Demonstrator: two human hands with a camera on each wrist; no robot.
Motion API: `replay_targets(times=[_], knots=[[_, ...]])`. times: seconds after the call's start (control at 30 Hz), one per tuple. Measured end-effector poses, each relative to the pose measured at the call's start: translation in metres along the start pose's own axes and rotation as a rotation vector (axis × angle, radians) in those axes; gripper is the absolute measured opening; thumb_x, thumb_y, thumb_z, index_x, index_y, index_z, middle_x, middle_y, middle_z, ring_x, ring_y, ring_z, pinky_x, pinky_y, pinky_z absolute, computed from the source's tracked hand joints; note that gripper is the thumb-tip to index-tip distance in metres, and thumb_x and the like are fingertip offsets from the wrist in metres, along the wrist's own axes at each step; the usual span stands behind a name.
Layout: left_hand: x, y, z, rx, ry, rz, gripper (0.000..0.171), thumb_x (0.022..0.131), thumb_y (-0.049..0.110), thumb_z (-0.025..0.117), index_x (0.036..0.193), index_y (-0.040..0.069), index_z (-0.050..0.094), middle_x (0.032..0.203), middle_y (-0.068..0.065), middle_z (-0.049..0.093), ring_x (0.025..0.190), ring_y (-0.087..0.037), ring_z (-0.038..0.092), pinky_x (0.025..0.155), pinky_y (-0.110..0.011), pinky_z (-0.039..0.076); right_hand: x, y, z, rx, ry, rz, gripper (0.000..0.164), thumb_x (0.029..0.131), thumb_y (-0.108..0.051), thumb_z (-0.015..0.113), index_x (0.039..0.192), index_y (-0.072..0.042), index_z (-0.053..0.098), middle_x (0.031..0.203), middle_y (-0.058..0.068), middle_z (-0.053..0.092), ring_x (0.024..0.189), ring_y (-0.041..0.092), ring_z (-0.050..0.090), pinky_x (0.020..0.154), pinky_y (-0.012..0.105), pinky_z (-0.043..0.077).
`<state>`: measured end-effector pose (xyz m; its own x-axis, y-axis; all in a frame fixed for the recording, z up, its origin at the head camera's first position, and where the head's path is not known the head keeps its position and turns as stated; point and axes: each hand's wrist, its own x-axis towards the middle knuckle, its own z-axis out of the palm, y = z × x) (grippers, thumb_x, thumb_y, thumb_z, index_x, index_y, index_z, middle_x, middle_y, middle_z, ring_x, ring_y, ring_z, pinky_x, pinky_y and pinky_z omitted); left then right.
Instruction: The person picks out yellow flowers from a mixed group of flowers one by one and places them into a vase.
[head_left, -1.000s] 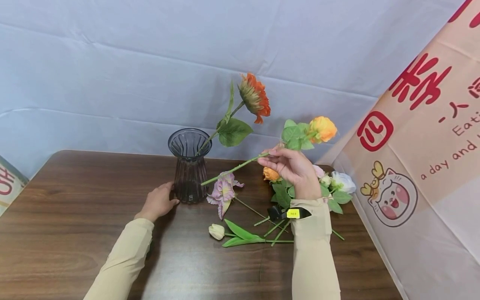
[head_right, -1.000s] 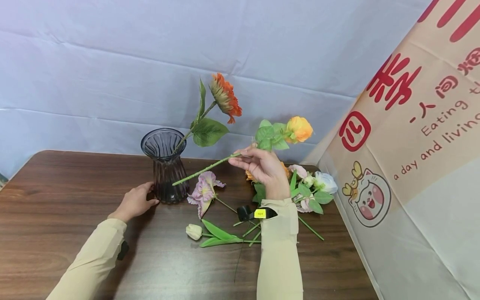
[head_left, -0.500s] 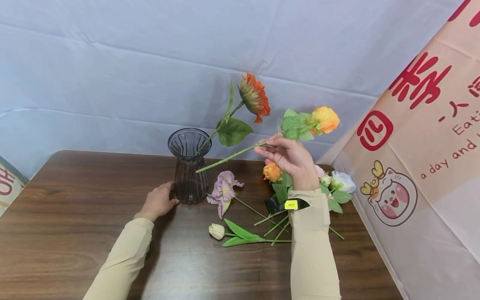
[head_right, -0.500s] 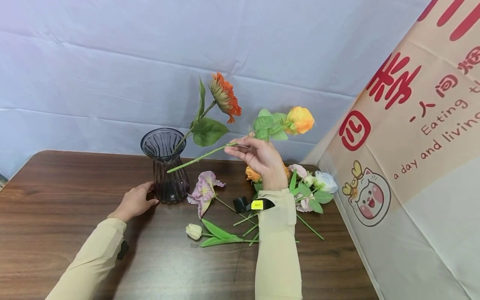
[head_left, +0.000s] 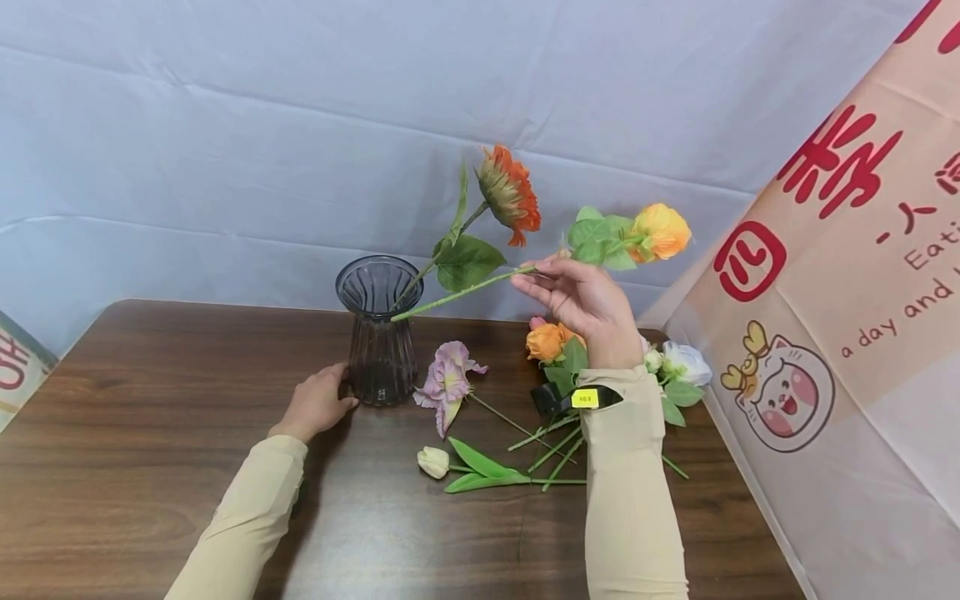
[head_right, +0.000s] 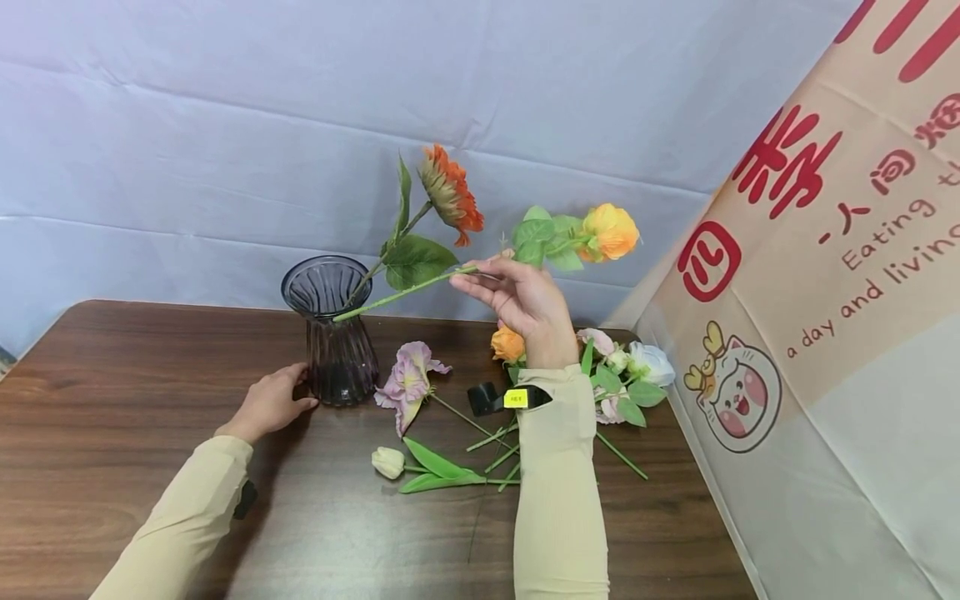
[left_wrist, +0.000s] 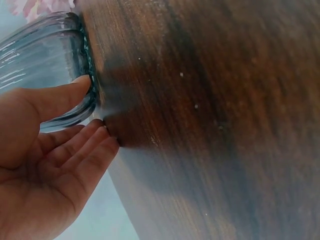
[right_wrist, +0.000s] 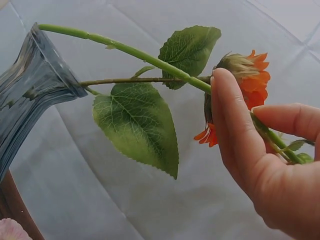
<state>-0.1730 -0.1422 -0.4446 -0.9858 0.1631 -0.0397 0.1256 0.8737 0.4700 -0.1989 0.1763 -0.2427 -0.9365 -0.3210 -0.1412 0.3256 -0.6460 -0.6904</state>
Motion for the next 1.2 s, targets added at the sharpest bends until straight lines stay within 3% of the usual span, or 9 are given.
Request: replay_targets(times=[0.4, 0.63, 0.93, 1.2], knots=[[-0.003, 0.002, -0.002, -0.008, -0.008, -0.006, 0.055, 0.084, 0.012, 0.066, 0.126, -0.013, 0.042, 0.122, -0.03, 0.05, 0.109, -0.045, 0.048, 0.09, -0.056, 0.039, 0.006, -0.005, 0.018, 0.019, 0.008, -0.004, 0.028, 0.089, 0.014, 0.04, 0.067, 0.011, 0.057, 0.078, 0.022, 0.053, 0.08, 0.038, 0.06, 0.08, 0.046, 0.051], [-0.002, 0.001, -0.001, -0.007, -0.002, 0.001, 0.055, 0.083, 0.012, 0.066, 0.126, -0.013, 0.042, 0.122, -0.03, 0.049, 0.109, -0.045, 0.048, 0.089, -0.056, 0.039, 0.008, -0.001, 0.02, -0.076, -0.038, -0.016, 0.03, 0.09, 0.016, 0.037, 0.068, 0.01, 0.058, 0.078, 0.025, 0.058, 0.079, 0.038, 0.063, 0.078, 0.044, 0.052], [-0.002, 0.001, 0.0, -0.005, 0.009, 0.005, 0.055, 0.083, 0.012, 0.066, 0.126, -0.014, 0.043, 0.122, -0.03, 0.049, 0.108, -0.045, 0.048, 0.089, -0.057, 0.039, 0.012, 0.005, 0.024, -0.209, -0.11, -0.107, 0.024, 0.088, 0.018, 0.039, 0.083, 0.012, 0.062, 0.081, 0.026, 0.062, 0.079, 0.037, 0.065, 0.078, 0.042, 0.051], [-0.002, -0.001, 0.001, 0.004, 0.015, 0.009, 0.055, 0.083, 0.013, 0.066, 0.125, -0.014, 0.043, 0.121, -0.031, 0.049, 0.108, -0.046, 0.049, 0.089, -0.056, 0.039, 0.015, 0.011, 0.025, -0.278, -0.156, -0.154, 0.023, 0.086, 0.02, 0.041, 0.083, 0.011, 0.062, 0.08, 0.025, 0.064, 0.077, 0.035, 0.066, 0.078, 0.041, 0.051]])
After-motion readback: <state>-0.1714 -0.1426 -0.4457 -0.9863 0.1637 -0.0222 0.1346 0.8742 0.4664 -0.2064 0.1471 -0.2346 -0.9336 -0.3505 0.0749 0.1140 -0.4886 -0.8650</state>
